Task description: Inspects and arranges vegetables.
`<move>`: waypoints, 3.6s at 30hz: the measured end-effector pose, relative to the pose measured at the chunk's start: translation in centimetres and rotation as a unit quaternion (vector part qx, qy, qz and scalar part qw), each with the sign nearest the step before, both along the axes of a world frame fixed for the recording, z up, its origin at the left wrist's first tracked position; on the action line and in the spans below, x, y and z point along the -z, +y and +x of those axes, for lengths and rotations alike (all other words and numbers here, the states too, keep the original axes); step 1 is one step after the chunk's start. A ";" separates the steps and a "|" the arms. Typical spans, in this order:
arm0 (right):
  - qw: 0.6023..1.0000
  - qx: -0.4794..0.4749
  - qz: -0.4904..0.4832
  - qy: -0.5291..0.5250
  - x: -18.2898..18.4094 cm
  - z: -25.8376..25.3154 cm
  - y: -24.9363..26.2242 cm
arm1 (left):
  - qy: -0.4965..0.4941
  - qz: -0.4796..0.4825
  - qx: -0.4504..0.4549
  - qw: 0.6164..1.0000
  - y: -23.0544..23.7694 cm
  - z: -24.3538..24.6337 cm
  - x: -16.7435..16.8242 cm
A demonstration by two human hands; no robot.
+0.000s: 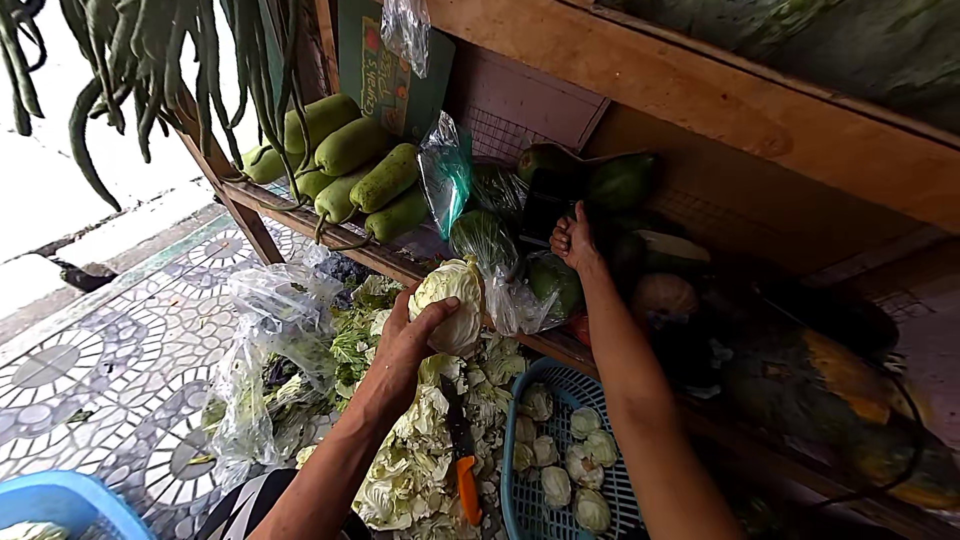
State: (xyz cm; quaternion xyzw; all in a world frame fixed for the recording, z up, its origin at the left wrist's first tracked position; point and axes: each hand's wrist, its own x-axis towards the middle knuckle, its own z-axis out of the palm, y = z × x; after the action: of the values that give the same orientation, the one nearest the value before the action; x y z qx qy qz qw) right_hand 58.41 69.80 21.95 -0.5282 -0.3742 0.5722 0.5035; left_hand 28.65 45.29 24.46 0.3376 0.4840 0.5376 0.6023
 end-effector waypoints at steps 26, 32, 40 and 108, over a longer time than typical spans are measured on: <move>1.000 0.018 -0.003 0.003 -0.2 -0.3 -0.1 | -0.005 -0.007 -0.005 1.000 0.0 -0.3 0.0; 1.000 0.017 0.002 0.001 -0.1 -0.3 -0.1 | -0.005 -0.010 -0.008 1.000 0.0 -0.3 0.0; 1.000 0.020 -0.002 0.001 0.0 -0.3 0.0 | -0.007 -0.007 -0.006 1.000 0.1 -0.3 0.1; 0.987 -0.057 -0.092 -0.117 -0.4 -1.1 1.6 | -0.026 -0.003 -0.001 1.000 -0.1 -0.4 -0.1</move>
State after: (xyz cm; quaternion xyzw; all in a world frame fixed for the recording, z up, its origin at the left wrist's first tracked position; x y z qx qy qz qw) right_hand 57.27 71.39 22.30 -0.6132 -0.4064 0.5661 0.3719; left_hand 28.21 45.21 24.55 0.3212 0.4704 0.5449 0.6153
